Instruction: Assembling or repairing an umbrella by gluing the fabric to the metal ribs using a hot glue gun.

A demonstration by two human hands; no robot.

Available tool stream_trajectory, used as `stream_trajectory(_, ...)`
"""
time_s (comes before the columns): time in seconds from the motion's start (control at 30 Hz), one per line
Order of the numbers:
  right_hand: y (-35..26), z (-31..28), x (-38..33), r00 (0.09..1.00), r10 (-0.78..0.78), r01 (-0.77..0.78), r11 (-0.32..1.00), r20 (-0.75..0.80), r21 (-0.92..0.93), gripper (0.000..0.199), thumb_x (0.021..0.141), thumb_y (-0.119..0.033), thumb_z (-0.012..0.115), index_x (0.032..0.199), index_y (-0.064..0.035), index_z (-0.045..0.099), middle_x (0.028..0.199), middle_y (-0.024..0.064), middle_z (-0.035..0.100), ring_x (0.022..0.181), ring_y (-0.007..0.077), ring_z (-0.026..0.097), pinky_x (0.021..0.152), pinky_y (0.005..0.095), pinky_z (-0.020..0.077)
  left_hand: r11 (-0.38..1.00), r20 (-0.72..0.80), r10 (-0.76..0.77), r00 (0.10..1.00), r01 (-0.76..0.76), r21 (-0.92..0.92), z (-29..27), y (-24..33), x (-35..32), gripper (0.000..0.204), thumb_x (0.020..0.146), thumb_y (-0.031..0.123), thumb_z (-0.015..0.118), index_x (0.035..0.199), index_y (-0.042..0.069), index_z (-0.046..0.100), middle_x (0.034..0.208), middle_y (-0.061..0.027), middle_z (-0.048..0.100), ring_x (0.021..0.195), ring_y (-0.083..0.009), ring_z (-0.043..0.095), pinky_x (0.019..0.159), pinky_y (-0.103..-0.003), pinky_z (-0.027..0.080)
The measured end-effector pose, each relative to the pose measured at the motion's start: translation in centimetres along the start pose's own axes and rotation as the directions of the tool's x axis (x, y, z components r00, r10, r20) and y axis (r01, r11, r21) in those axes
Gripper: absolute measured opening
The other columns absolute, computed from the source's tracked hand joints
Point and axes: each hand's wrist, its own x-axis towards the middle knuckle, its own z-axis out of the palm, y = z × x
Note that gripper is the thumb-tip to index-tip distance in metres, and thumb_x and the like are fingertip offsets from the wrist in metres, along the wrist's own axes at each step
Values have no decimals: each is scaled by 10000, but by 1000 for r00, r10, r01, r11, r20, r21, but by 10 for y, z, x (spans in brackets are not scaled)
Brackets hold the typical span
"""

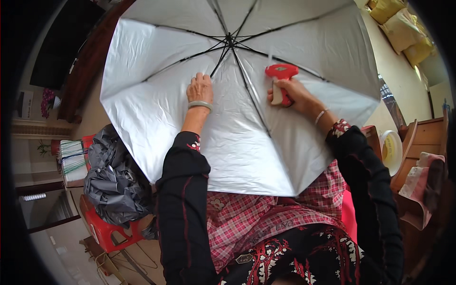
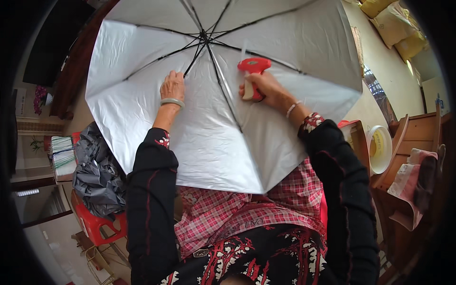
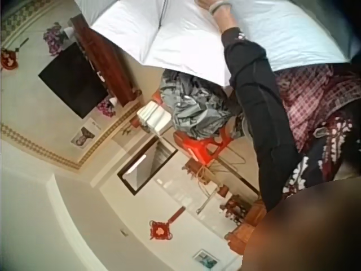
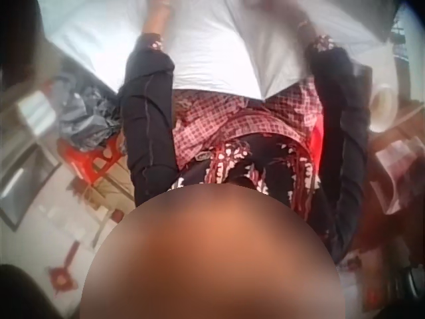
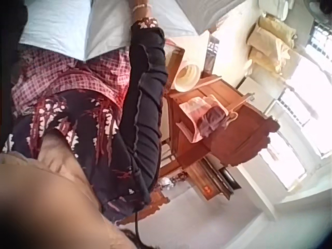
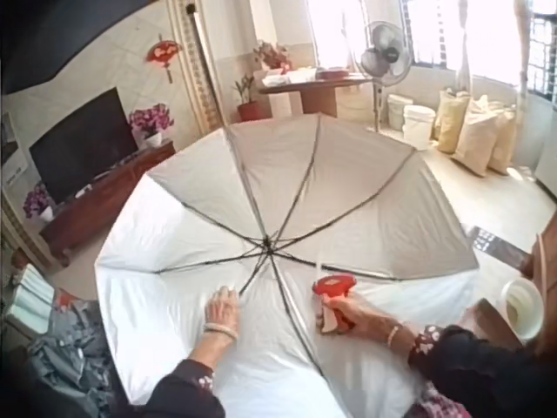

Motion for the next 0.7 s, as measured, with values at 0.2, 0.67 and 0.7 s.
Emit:
stream_trajectory(0.2,52,53,16,1000,-1,1,991,-6,132,230,828,-149,511,1000,-5,460,788,123,584,666,230,613,594,360,529,915,143,-22,990,77,-395,19,45,-16,278,706,225,615,886,16,581,796,-145,580,696,-277,582,631,-358,468)
stream_trajectory(0.67,36,54,16,987,90,-120,966,136,231,254,811,-119,503,1018,19,450,811,153,592,653,257,625,614,401,544,726,125,-259,958,278,-629,34,63,-36,269,725,203,587,903,2,606,710,-99,598,631,-191,567,618,-297,459)
stream_trajectory(0.7,37,47,18,977,95,-149,946,192,287,268,817,-126,506,1038,11,440,825,157,593,670,260,625,631,411,543,725,114,-252,961,266,-636,35,65,-36,266,726,203,586,899,3,606,707,-99,595,630,-191,566,616,-299,458)
